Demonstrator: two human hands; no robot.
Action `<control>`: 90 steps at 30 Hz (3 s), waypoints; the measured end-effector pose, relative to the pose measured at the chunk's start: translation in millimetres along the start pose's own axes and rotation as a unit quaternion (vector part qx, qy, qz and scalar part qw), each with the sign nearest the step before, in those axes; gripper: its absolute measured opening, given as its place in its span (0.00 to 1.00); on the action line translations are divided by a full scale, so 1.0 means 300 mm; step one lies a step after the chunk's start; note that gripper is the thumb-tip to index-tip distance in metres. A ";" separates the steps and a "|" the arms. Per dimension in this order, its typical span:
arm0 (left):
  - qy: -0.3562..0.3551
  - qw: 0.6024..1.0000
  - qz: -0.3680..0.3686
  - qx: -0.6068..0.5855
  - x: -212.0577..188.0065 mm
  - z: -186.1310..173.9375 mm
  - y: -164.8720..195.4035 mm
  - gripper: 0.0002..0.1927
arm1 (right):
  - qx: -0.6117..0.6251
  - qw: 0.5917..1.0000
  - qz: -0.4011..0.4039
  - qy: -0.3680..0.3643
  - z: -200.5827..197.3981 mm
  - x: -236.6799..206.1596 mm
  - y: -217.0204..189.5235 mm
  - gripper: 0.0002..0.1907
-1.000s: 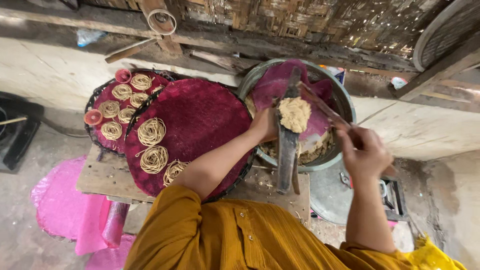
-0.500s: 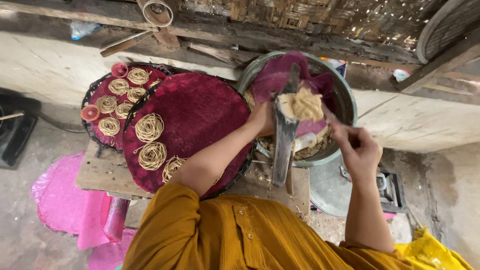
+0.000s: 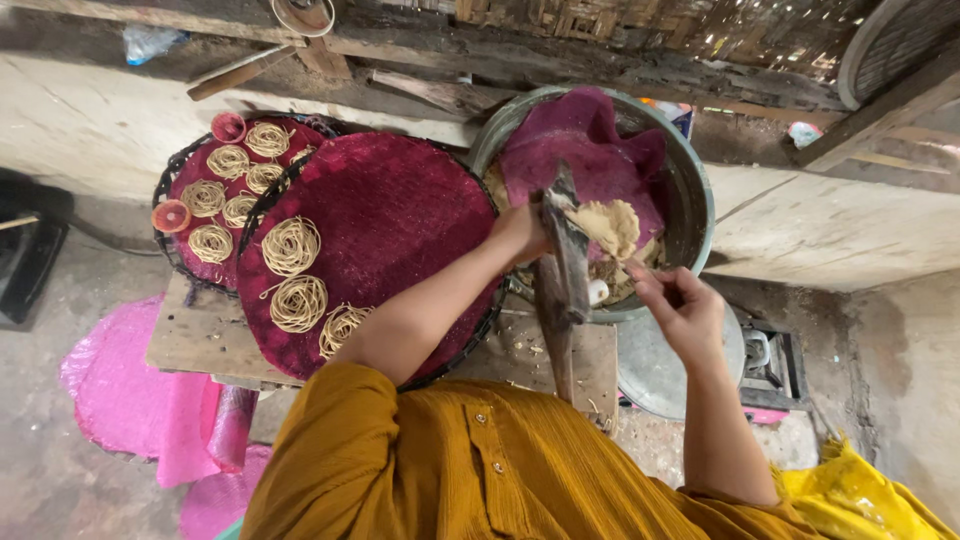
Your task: The person presses dough through a wooden lever noodle press to extrude noodle strands onto a cloth-covered round tray. They scoop dough from a basin with a stick, load it into the press, squeeze the lever to form noodle nests, cut the strands, arrange the nests, place small red cups on the tray, and move filled trays aside.
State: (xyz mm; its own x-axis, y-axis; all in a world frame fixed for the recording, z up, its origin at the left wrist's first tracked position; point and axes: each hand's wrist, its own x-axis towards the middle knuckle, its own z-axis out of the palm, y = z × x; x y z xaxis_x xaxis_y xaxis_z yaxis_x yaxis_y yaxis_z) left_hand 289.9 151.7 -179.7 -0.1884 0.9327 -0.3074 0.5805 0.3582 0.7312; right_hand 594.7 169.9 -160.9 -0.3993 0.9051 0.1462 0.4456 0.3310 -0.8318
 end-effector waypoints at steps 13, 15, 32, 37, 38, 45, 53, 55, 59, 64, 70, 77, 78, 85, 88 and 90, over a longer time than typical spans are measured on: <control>-0.075 0.820 0.358 -0.441 -0.238 -0.335 -0.099 0.25 | -0.571 0.818 -0.019 -0.058 -0.058 0.026 0.144 0.19; -0.114 0.752 0.388 -0.520 -0.254 -0.381 -0.074 0.26 | -0.470 0.877 -0.097 0.030 -0.094 0.014 0.107 0.16; -0.058 0.678 0.532 -0.504 -0.193 -0.414 -0.032 0.17 | -0.115 0.982 -0.079 -0.128 0.022 0.066 0.012 0.34; -0.132 0.610 0.572 -0.532 -0.288 -0.449 0.054 0.20 | 0.637 0.589 0.004 -0.498 0.296 -0.006 -0.221 0.50; -0.115 0.635 0.572 -0.506 -0.322 -0.479 0.050 0.23 | 0.681 0.496 0.036 -0.537 0.323 -0.021 -0.272 0.53; 0.012 0.840 0.444 -0.313 -0.794 -0.702 -0.208 0.41 | 0.660 0.543 0.046 -0.517 0.202 0.063 -0.515 0.47; 0.356 0.856 0.359 0.110 -0.902 -0.604 -0.295 0.23 | 0.346 0.838 -0.267 -0.327 0.336 0.018 -0.809 0.59; 0.384 0.850 0.342 0.113 -0.907 -0.596 -0.280 0.21 | 0.192 0.858 -0.387 -0.277 0.371 0.000 -0.887 0.61; 0.408 0.836 0.333 0.155 -0.921 -0.607 -0.263 0.18 | 0.022 0.805 -0.552 -0.217 0.395 -0.015 -0.962 0.63; 0.422 0.793 0.404 0.171 -0.898 -0.584 -0.276 0.16 | -0.087 0.817 -0.551 -0.147 0.407 -0.089 -0.933 0.62; 0.430 0.803 0.398 0.103 -0.808 -0.536 -0.294 0.14 | -0.045 0.851 -0.500 -0.154 0.449 -0.084 -0.913 0.60; 0.333 0.859 0.389 -0.005 -0.576 -0.479 -0.249 0.27 | 0.136 0.883 -0.326 -0.309 0.275 0.071 -0.734 0.53; 0.317 0.856 0.408 -0.014 -0.528 -0.460 -0.221 0.30 | 0.256 0.875 -0.218 -0.349 0.237 0.080 -0.690 0.51; -0.104 0.776 0.375 -0.496 -0.191 -0.327 0.028 0.77 | 0.430 0.813 0.028 -0.392 0.018 -0.040 -0.452 0.45; 0.035 0.817 0.287 -0.499 -0.086 -0.205 0.217 0.77 | 0.290 0.887 0.100 -0.344 -0.033 -0.090 -0.388 0.43; 0.112 0.860 0.217 -0.449 -0.064 -0.113 0.267 0.77 | 0.273 0.898 0.150 -0.309 -0.026 -0.135 -0.332 0.44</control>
State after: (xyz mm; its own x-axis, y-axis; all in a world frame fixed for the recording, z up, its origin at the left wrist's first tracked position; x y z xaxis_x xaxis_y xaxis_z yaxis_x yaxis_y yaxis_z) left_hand 313.3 164.0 -94.5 -0.3140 0.9352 0.1639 -0.1926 -0.2317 0.9535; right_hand 572.7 102.5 -79.8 -0.7714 0.5540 -0.3130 0.2146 -0.2366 -0.9476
